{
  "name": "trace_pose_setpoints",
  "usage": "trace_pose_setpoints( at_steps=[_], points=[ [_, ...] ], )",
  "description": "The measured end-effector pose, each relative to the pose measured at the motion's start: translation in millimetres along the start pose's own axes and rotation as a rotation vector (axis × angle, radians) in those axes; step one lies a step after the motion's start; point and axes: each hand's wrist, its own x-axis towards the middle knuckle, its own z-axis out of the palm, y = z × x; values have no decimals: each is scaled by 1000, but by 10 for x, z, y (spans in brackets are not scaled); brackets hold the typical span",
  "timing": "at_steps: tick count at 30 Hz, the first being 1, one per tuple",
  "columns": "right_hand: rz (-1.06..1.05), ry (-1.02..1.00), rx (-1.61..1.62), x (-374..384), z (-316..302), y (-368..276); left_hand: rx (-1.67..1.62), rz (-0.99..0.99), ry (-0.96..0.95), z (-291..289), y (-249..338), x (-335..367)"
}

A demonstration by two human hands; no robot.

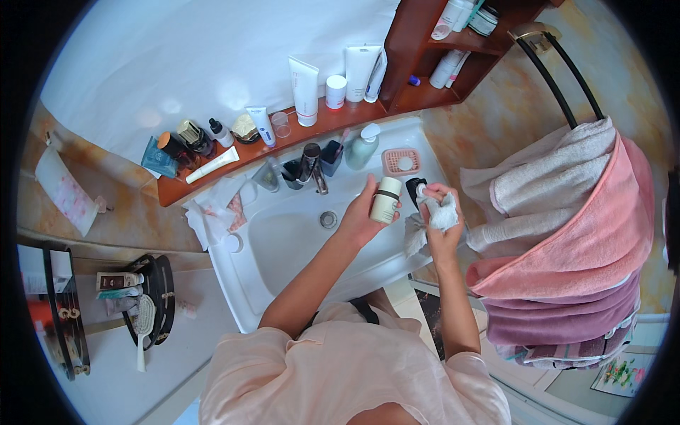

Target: The person wipes various bottles and cosmetic containers with a cloth, placing them on a shelf and around a bathroom sink.

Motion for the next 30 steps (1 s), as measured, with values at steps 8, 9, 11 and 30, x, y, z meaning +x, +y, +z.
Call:
trace_pose_setpoints(
  at_steps=[8,9,11,30],
  points=[
    [-562,-361,-525,-188,252,-158,-10,-127,21,-12,-14,67],
    [-553,-306,-498,-134,228,-143,41,-142,61,22,-19,45],
    [-438,-194,-445,102,140,-117,-29,-38,117,77,-231,48],
    [-414,-370,-460,-478,287,106,89,-5,170,-294,-80,-8]
  ],
)
